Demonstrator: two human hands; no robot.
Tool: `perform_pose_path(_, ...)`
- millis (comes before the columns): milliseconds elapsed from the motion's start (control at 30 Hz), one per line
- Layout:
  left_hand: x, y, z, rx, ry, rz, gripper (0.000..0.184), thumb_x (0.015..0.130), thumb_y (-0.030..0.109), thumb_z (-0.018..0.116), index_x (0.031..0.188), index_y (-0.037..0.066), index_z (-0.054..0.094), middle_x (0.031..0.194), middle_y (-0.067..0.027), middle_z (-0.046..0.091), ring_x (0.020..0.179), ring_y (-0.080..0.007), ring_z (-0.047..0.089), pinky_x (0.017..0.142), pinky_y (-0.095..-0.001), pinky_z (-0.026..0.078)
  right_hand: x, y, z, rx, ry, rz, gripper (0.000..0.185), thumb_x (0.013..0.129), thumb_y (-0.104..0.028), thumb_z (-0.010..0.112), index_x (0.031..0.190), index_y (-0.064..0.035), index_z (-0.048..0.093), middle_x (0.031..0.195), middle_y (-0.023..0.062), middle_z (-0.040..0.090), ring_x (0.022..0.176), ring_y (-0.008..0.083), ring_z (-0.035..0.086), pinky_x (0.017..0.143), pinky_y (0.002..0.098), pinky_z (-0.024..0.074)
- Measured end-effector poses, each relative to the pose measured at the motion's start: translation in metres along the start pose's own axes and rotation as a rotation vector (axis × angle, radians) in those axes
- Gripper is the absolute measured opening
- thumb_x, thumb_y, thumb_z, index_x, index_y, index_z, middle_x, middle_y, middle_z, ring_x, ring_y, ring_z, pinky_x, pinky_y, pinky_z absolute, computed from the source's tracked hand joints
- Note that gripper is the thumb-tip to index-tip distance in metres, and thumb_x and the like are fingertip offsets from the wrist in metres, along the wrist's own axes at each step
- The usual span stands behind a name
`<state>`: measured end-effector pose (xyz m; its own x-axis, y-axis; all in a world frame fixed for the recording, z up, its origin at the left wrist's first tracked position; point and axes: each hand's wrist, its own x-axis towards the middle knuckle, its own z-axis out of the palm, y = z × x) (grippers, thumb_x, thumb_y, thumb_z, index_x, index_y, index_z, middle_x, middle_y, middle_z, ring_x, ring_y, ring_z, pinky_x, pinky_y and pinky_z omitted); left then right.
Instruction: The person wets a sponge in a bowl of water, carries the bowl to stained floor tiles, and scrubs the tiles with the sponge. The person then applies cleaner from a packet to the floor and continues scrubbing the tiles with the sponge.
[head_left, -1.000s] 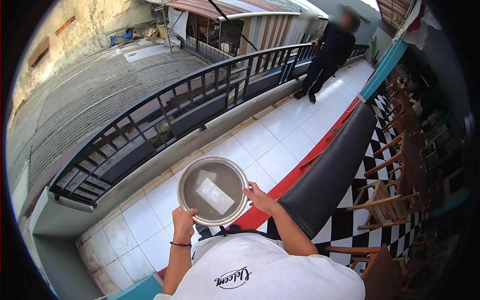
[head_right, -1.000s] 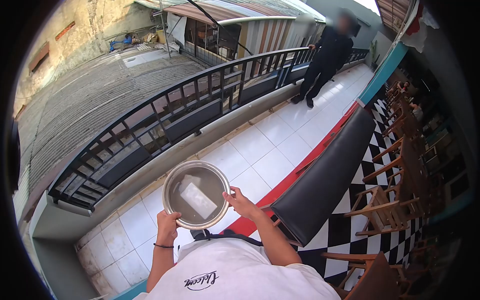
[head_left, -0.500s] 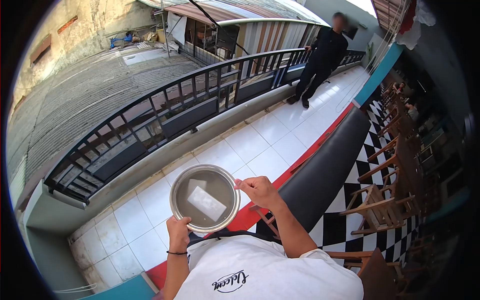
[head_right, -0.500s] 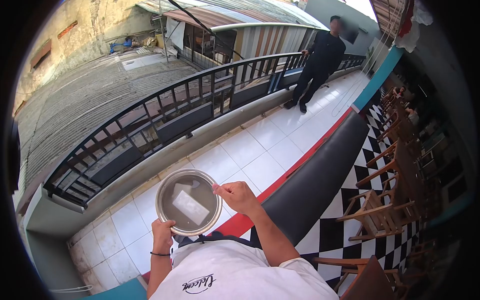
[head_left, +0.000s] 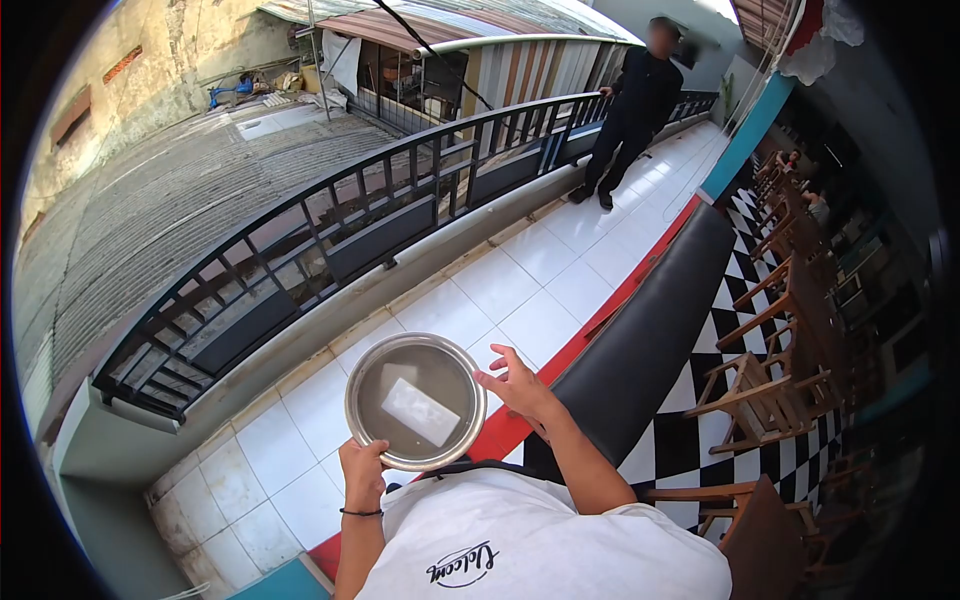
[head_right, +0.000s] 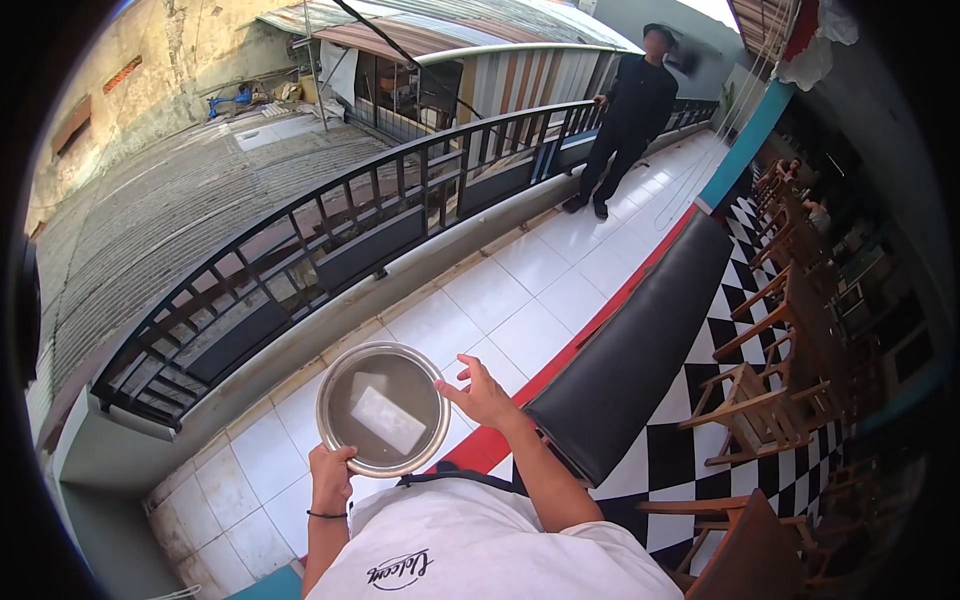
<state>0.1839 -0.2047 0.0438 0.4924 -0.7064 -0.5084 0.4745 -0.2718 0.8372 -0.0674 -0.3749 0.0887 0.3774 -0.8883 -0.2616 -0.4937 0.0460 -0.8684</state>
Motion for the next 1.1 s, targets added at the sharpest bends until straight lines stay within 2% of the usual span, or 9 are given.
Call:
perform_pose_path(100, -0.002, 0.008, -0.026, 0.064, -0.075, -0.005, 0.021, 0.079, -0.007, 0.059, 0.099, -0.012, 0.061, 0.085, -0.0201, 0.069, 0.064, -0.0271, 0.07, 0.057, -0.0371, 0.062, -0.01, 0.025, 0.04, 0.415, -0.343, 0.183, 0.104, 0.087, -0.058, 0.067, 0.154, -0.0028, 0.011, 0.145, 0.0244, 0.04, 0.129, 0.0326, 0.049, 0.103, 0.0445, 0.0445)
perform_pose_path(200, -0.004, 0.012, -0.037, 0.043, -0.016, 0.007, 0.024, 0.077, -0.009, 0.059, 0.101, -0.012, 0.062, 0.086, -0.0203, 0.069, 0.066, -0.0278, 0.071, 0.055, -0.0382, 0.063, -0.01, 0.042, 0.087, 0.685, -0.382, 0.127, 0.089, 0.092, -0.05, 0.063, 0.155, -0.0058, 0.018, 0.149, 0.0187, 0.038, 0.132, 0.028, 0.047, 0.107, 0.0423, 0.0419)
perform_pose_path(400, -0.013, 0.027, -0.074, 0.026, -0.032, 0.011, 0.021, 0.08, -0.008, 0.059, 0.101, -0.01, 0.062, 0.086, -0.0179, 0.069, 0.068, -0.026, 0.071, 0.057, -0.036, 0.064, -0.017, 0.012, 0.134, 1.024, -0.404, 0.282, 0.051, 0.093, -0.032, 0.055, 0.13, 0.0027, 0.052, 0.121, 0.0188, 0.063, 0.11, 0.0231, 0.063, 0.096, 0.0378, 0.0498)
perform_pose_path(500, -0.018, 0.03, -0.091, -0.003, -0.008, -0.032, 0.019, 0.083, -0.006, 0.059, 0.101, -0.01, 0.062, 0.085, -0.0177, 0.069, 0.066, -0.0249, 0.071, 0.059, -0.0347, 0.064, -0.013, 0.013, 0.163, 1.039, -0.293, 0.198, 0.051, 0.09, -0.028, 0.056, 0.13, 0.003, 0.05, 0.116, 0.0164, 0.063, 0.106, 0.0235, 0.062, 0.095, 0.0372, 0.0499)
perform_pose_path(667, -0.027, 0.04, -0.145, 0.106, -0.082, 0.009, 0.037, 0.099, 0.022, 0.057, 0.127, 0.001, 0.046, 0.103, -0.0163, 0.068, 0.087, -0.0241, 0.071, 0.066, -0.0355, 0.062, -0.009, 0.009, 0.196, 1.044, -0.296, 0.291, 0.05, 0.086, -0.022, 0.056, 0.129, 0.0018, 0.048, 0.114, 0.0151, 0.06, 0.106, 0.0247, 0.06, 0.094, 0.0383, 0.0498)
perform_pose_path(800, -0.039, 0.039, -0.231, -0.29, -0.076, 0.079, 0.046, 0.102, 0.04, 0.048, 0.133, 0.006, 0.044, 0.108, -0.0211, 0.066, 0.103, -0.0294, 0.065, 0.083, -0.0396, 0.054, -0.006, -0.014, 0.225, 1.048, -0.348, 0.276, 0.051, 0.086, -0.023, 0.057, 0.129, 0.0019, 0.047, 0.115, 0.0163, 0.06, 0.108, 0.0259, 0.06, 0.094, 0.0386, 0.05)
perform_pose_path(900, -0.039, 0.013, -0.307, 1.243, 0.352, -0.059, 0.052, 0.1, 0.04, 0.054, 0.135, 0.002, 0.046, 0.113, -0.0205, 0.065, 0.101, -0.0289, 0.065, 0.084, -0.0397, 0.054, -0.005, -0.028, 0.25, 1.011, -0.255, 0.286, 0.049, 0.086, -0.025, 0.057, 0.124, 0.0043, 0.052, 0.109, 0.0188, 0.064, 0.098, 0.0284, 0.065, 0.089, 0.0406, 0.0541)
perform_pose_path(1033, -0.049, 0.009, -0.388, 0.542, 0.204, -0.235, 0.071, 0.092, 0.04, 0.066, 0.144, -0.001, 0.04, 0.128, -0.0235, 0.061, 0.119, -0.0304, 0.059, 0.101, -0.0408, 0.045, -0.001, -0.039, 0.279, 1.03, -0.246, 0.326, 0.046, 0.085, -0.026, 0.058, 0.12, 0.0046, 0.055, 0.105, 0.0188, 0.066, 0.092, 0.0297, 0.067, 0.086, 0.0421, 0.055)
perform_pose_path(1100, -0.07, 0.011, -0.407, 0.177, -0.172, 0.203, 0.077, 0.093, 0.047, 0.061, 0.149, 0.001, 0.035, 0.147, -0.0276, 0.042, 0.135, -0.0329, 0.046, 0.104, -0.0437, 0.044, 0.003, -0.057, 0.288, 1.066, -0.343, 0.348, 0.04, 0.086, -0.025, 0.057, 0.114, 0.003, 0.057, 0.103, 0.0174, 0.066, 0.096, 0.0312, 0.065, 0.091, 0.0421, 0.052)
